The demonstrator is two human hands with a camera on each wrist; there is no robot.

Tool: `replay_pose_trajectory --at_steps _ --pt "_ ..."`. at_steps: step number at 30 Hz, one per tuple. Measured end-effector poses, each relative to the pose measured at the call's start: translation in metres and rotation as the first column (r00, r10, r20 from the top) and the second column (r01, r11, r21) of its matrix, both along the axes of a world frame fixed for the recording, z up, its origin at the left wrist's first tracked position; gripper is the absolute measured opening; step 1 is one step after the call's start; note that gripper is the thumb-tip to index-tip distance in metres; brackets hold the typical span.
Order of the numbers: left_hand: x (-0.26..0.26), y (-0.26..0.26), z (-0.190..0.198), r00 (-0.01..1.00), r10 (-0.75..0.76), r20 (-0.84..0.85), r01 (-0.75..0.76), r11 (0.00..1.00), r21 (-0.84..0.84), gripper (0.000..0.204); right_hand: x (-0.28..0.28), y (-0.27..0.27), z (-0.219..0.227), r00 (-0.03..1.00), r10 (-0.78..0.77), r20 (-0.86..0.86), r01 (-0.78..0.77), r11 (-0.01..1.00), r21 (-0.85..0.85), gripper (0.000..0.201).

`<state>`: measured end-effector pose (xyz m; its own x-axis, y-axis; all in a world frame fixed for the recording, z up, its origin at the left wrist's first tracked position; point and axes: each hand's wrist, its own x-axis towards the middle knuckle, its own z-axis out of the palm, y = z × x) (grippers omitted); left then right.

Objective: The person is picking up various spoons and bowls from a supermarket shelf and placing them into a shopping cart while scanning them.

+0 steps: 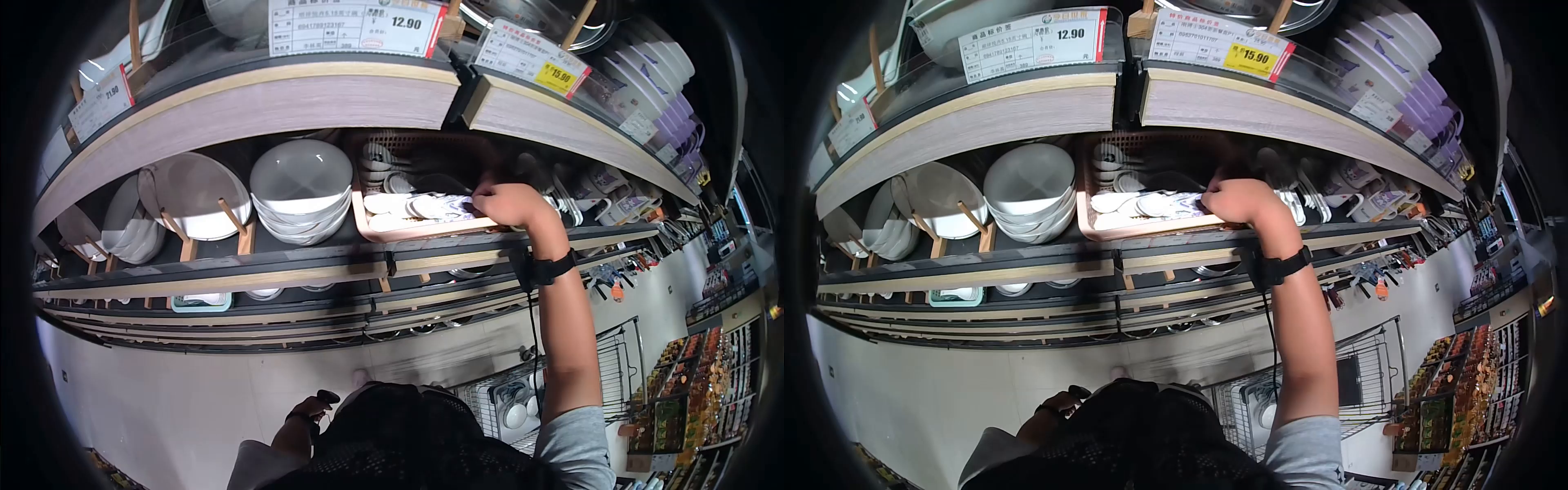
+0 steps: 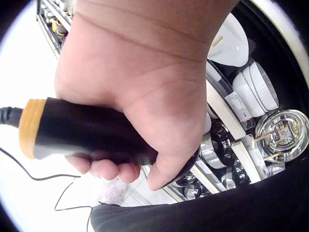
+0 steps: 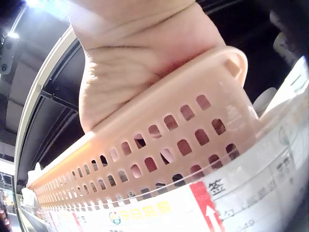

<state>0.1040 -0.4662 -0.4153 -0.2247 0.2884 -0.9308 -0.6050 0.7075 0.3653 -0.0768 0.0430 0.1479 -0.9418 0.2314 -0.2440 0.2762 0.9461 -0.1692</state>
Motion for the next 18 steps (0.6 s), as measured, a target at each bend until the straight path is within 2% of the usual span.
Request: replay_pose_trajectory --at_steps 1,3,4,5,7,8,9,11,12,13,15,17,18 --pt "0.002 0.005 -0.005 1.000 0.005 -0.009 -0.005 1.000 0.020 0.019 0.001 -0.002 0.006 1.000 -0.016 0.004 0.016 1.000 -0.009 0.042" --pt "0.003 0.008 -0.009 1.000 0.016 -0.026 -0.015 0.999 0.047 0.019 0.010 0.005 -0.004 0.978 0.036 -0.204 -0.040 0.999 -0.012 0.042" --pt "0.002 0.006 -0.012 0.999 0.022 -0.036 -0.020 0.998 0.055 0.020 0.013 0.008 -0.007 0.952 0.046 -0.302 -0.056 0.998 -0.022 0.034" --pt "0.000 0.006 -0.015 0.999 0.029 -0.045 -0.026 0.998 0.062 0.020 0.016 0.014 -0.006 0.949 0.051 -0.311 -0.060 0.998 -0.020 0.034" --pt "-0.005 0.008 -0.010 0.998 0.038 -0.057 -0.034 0.997 0.073 0.021 0.024 0.008 0.004 0.855 0.085 -0.511 -0.095 0.995 0.006 0.028" --pt "-0.012 0.011 -0.007 0.997 0.040 -0.070 -0.035 0.996 0.079 0.021 0.036 0.007 0.014 0.840 -0.027 -0.541 -0.037 0.994 -0.107 0.028" --pt "-0.018 0.015 -0.003 0.996 0.042 -0.083 -0.035 0.996 0.085 0.021 0.041 0.009 0.016 0.833 -0.027 -0.552 -0.038 0.994 -0.107 0.028" --pt "-0.025 0.029 0.003 0.993 0.043 -0.106 -0.033 0.995 0.099 0.022 0.052 0.019 0.022 0.766 -0.028 -0.643 -0.132 0.971 -0.201 0.031" --pt "-0.028 0.038 0.005 0.992 0.042 -0.115 -0.030 0.994 0.107 0.022 0.056 0.026 0.019 0.703 0.031 -0.710 -0.221 0.959 -0.178 0.028" --pt "-0.030 0.049 0.008 0.991 0.041 -0.124 -0.027 0.993 0.115 0.022 0.063 0.032 0.015 0.696 0.030 -0.717 -0.220 0.960 -0.173 0.028" --pt "-0.030 0.067 0.015 0.990 0.035 -0.139 -0.018 0.992 0.124 0.023 0.081 0.035 0.005 0.442 -0.042 -0.896 -0.407 0.881 -0.242 0.021" --pt "-0.034 0.087 0.028 0.988 0.024 -0.155 -0.005 0.993 0.121 0.023 0.102 0.038 -0.002 0.349 -0.153 -0.925 -0.456 0.834 -0.310 0.020" --pt "-0.041 0.097 0.037 0.972 0.043 -0.230 0.004 0.980 0.199 0.025 0.115 0.039 -0.005 0.321 -0.172 -0.931 -0.435 0.847 -0.306 0.020"
